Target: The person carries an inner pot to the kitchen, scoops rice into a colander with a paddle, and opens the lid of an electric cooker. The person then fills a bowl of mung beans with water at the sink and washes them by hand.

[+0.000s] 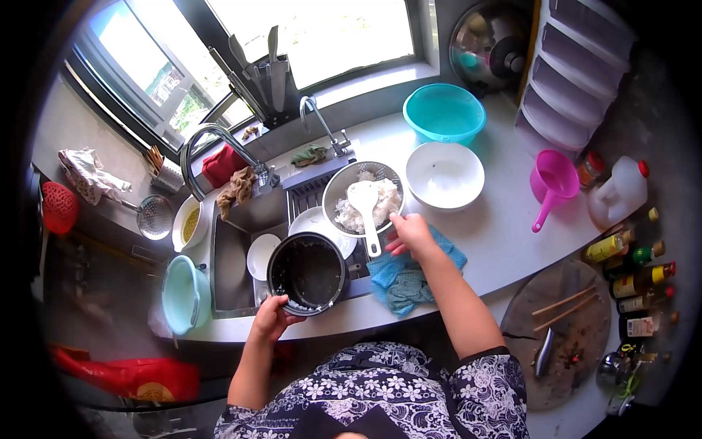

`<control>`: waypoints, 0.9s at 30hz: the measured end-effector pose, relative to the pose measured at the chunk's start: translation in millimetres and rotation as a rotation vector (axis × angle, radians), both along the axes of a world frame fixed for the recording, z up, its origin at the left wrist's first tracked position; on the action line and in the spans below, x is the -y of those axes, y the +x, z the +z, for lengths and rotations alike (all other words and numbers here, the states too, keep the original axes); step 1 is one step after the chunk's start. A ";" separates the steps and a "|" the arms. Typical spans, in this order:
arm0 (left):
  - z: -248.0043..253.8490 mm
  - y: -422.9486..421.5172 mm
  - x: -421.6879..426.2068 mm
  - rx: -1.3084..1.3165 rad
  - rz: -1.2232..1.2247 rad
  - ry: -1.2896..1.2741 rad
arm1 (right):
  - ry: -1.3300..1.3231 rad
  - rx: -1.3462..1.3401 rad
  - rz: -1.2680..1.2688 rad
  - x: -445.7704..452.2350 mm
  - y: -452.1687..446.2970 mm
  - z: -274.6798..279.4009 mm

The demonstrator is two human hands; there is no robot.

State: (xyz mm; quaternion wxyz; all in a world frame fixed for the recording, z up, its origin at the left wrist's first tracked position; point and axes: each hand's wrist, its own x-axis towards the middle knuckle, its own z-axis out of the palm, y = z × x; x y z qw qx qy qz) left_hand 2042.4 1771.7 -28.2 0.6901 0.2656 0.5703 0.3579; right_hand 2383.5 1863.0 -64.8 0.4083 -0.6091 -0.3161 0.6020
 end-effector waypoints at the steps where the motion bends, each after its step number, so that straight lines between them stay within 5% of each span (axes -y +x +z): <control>1: -6.8 -2.7 1.8 0.004 -0.003 0.006 | -0.024 -0.153 -0.010 -2.7 -4.2 -3.5; 3: -15.9 -7.1 1.8 0.112 -0.023 -0.075 | -0.018 -0.344 -0.042 -8.2 -12.2 -11.9; 8: -6.3 0.0 -2.9 -0.019 -0.068 -0.009 | 0.011 -0.341 -0.112 -14.6 -20.0 -17.1; 12: -0.3 1.9 -15.3 -0.489 -0.120 0.068 | 0.023 -0.338 -0.077 6.3 -13.7 6.9; 14: -2.6 -0.8 -24.2 -0.962 -0.184 0.430 | 0.054 -0.384 -0.107 25.1 -9.5 29.0; 18: -20.9 -5.1 -54.6 -1.174 -0.199 0.802 | 0.068 -0.359 -0.120 65.1 1.2 51.4; 24: 0.2 14.1 -81.2 -1.064 -0.506 0.765 | 0.088 -0.278 -0.321 144.0 6.2 59.1; 26: 12.4 31.1 -80.5 -1.213 -0.428 1.261 | 0.129 -0.215 -0.407 169.1 2.2 59.5; 27: 27.5 42.1 -78.1 -1.087 -0.459 1.310 | 0.137 -0.179 -0.445 179.2 -2.4 59.5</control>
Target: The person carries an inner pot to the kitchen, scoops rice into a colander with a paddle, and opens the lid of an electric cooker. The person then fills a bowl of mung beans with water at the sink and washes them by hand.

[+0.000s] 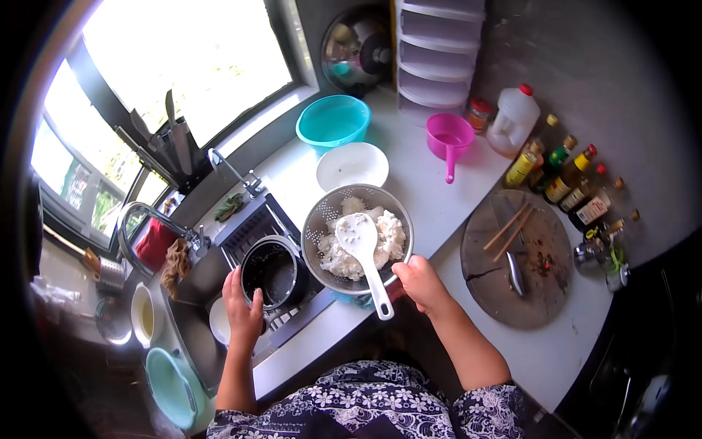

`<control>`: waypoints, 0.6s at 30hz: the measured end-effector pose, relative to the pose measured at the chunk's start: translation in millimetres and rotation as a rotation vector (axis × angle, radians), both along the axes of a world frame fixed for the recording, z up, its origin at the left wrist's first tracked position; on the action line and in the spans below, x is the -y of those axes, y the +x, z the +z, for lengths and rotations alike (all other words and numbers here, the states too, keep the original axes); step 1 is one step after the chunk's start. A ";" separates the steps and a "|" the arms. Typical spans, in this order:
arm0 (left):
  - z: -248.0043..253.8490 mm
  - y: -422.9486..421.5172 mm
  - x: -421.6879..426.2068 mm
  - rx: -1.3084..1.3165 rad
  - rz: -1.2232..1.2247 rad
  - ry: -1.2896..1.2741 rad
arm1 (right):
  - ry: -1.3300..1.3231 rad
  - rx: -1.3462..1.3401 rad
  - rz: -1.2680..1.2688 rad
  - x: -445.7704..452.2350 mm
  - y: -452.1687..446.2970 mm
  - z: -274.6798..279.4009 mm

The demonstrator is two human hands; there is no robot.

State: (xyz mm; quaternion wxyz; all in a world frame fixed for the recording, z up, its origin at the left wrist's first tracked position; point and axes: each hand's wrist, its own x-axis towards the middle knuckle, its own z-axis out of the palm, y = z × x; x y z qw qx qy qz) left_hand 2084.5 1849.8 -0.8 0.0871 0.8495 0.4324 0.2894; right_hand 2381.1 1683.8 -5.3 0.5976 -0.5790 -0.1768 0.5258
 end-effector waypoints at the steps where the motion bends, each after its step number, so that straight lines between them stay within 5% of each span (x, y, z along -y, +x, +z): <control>1: 13.0 10.8 3.2 0.105 -0.139 -0.034 | -0.006 0.031 -0.035 9.6 -6.3 0.0; 5: 37.2 44.6 12.5 0.181 -0.472 0.009 | -0.155 0.099 -0.070 38.8 -33.0 -6.4; 7: 31.4 46.7 12.9 0.274 -0.510 -0.179 | -0.095 -0.022 -0.180 44.6 -55.1 0.7; 9: 7.6 38.7 14.4 0.263 -0.506 -0.734 | -0.036 -0.067 -0.187 51.3 -73.0 1.0; 11: -3.4 32.3 17.0 0.402 -0.557 -1.545 | -0.069 -0.090 -0.144 51.4 -86.9 3.4; 13: -10.0 21.8 27.8 0.682 -0.614 -1.892 | 0.013 -0.106 -0.125 48.6 -100.2 -4.7; 18: -20.7 -5.8 32.8 0.934 -0.416 -1.649 | -0.107 -0.351 0.102 23.2 -126.3 5.7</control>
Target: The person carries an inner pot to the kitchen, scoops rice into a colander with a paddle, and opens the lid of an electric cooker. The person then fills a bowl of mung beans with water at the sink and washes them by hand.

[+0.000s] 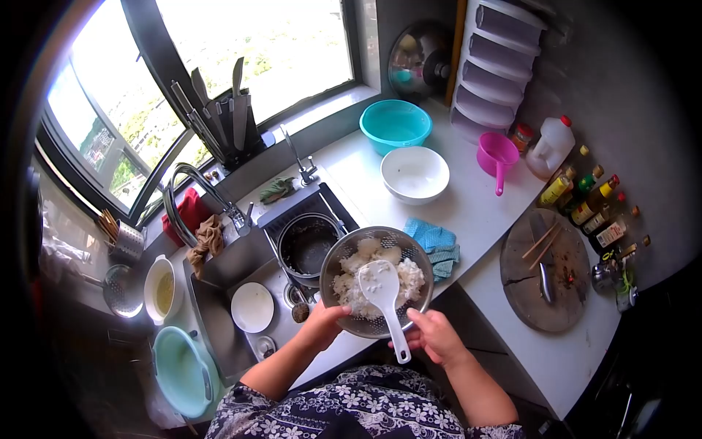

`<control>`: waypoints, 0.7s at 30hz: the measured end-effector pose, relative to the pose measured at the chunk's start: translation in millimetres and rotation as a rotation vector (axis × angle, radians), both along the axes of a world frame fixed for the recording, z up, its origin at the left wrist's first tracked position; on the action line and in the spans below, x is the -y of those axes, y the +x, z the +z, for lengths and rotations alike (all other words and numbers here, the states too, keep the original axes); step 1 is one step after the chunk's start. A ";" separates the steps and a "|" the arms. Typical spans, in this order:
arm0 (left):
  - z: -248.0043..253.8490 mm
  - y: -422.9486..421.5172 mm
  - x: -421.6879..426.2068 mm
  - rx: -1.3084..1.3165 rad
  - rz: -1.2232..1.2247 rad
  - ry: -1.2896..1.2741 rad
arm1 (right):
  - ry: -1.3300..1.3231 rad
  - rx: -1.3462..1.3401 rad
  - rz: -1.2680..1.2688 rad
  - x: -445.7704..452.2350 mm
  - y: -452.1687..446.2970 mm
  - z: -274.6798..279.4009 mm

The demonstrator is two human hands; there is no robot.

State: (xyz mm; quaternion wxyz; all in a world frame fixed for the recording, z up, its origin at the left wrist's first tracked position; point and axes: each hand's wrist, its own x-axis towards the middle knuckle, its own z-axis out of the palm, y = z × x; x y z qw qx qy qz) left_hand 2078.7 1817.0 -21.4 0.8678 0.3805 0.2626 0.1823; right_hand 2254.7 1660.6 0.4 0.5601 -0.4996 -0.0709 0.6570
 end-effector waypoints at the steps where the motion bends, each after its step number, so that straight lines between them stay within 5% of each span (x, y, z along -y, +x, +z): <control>1: -1.9 -7.8 1.6 0.003 0.014 -0.001 | -0.067 -0.030 0.088 -6.3 -10.2 6.6; 4: -11.6 -35.8 0.6 -0.015 0.263 -0.001 | -0.004 0.040 0.424 -20.9 -15.7 2.0; 9: -1.0 -93.0 8.1 -0.149 0.583 -0.022 | 0.146 0.161 0.383 -73.4 -18.3 28.3; 15: -8.2 -141.5 32.1 -0.120 0.753 -0.134 | 0.085 0.172 0.395 -179.4 -32.2 -39.1; 17: -1.6 -141.1 40.3 -0.099 0.776 -0.170 | 0.058 0.300 0.589 -188.1 -25.3 -36.4; 18: 1.0 -140.7 43.1 -0.099 0.775 -0.169 | 0.113 0.606 0.586 -181.9 -23.9 -31.0; 19: 2.9 -140.1 46.3 -0.118 0.752 -0.152 | 0.287 1.271 0.600 -172.2 -13.7 -33.4; 21: 0.8 -140.1 52.2 -0.134 0.732 -0.135 | 0.331 1.753 0.657 -149.0 20.9 -28.0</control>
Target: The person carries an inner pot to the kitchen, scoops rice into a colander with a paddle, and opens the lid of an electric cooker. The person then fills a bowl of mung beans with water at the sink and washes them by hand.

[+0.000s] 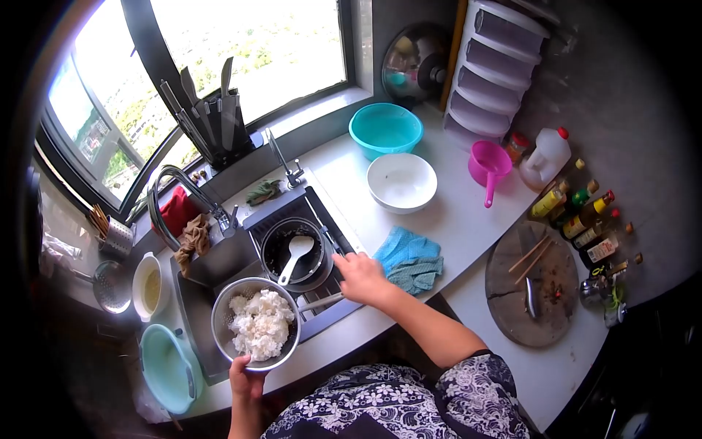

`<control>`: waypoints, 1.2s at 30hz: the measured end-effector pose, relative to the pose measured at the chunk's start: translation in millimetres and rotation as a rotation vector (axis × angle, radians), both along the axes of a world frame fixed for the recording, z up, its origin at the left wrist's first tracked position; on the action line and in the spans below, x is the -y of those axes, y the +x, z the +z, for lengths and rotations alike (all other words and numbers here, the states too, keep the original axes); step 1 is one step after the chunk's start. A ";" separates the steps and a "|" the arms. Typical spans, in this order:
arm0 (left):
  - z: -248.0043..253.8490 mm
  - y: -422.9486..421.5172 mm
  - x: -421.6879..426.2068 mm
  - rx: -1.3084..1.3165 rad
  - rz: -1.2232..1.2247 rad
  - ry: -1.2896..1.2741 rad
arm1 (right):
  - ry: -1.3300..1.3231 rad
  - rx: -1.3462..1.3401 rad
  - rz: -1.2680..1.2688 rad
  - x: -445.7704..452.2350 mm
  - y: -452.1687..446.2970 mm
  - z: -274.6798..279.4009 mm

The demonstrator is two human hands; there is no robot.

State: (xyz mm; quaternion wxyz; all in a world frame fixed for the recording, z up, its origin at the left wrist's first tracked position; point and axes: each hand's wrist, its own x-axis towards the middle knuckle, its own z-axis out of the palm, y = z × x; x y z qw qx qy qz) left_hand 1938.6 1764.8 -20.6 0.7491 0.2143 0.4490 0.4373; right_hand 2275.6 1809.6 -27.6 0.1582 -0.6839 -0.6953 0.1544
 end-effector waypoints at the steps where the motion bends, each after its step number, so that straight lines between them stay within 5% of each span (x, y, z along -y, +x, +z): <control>1: -2.9 0.0 2.2 0.011 -0.004 0.016 | 0.021 0.172 0.013 12.0 22.3 -4.2; 2: -5.4 0.5 3.9 0.023 -0.006 0.033 | 0.044 0.345 0.026 23.1 42.8 -10.3; 10: -2.6 27.9 8.8 0.113 -0.050 0.042 | -0.386 0.303 0.218 17.4 94.0 -12.0; 12: -1.3 31.2 13.5 0.119 -0.064 0.022 | -0.420 0.017 0.162 5.9 107.8 1.2; 15: 2.2 31.6 24.2 0.045 -0.067 0.013 | -0.202 -1.060 -0.071 -30.4 121.4 31.6; 19: -10.8 25.7 38.7 0.010 -0.131 0.034 | -0.079 -1.312 -0.255 -127.4 129.2 62.6; 21: -78.0 -11.1 56.6 0.073 -0.077 -0.178 | 0.057 -1.534 -0.271 -208.5 133.9 73.3; 24: -76.3 -12.0 51.3 0.061 -0.218 -0.093 | 0.348 -1.556 -0.465 -275.3 118.3 85.4; 26: -74.5 -9.1 54.8 -0.178 -0.251 0.238 | 0.287 -1.580 -0.402 -253.2 84.1 80.4; 29: -88.8 -11.3 45.3 0.054 -0.319 0.377 | 0.057 -1.569 -0.252 -189.3 53.0 45.9; 36: -56.9 50.3 -26.6 0.017 -0.791 0.093 | -0.034 -1.081 -0.375 41.4 46.5 8.1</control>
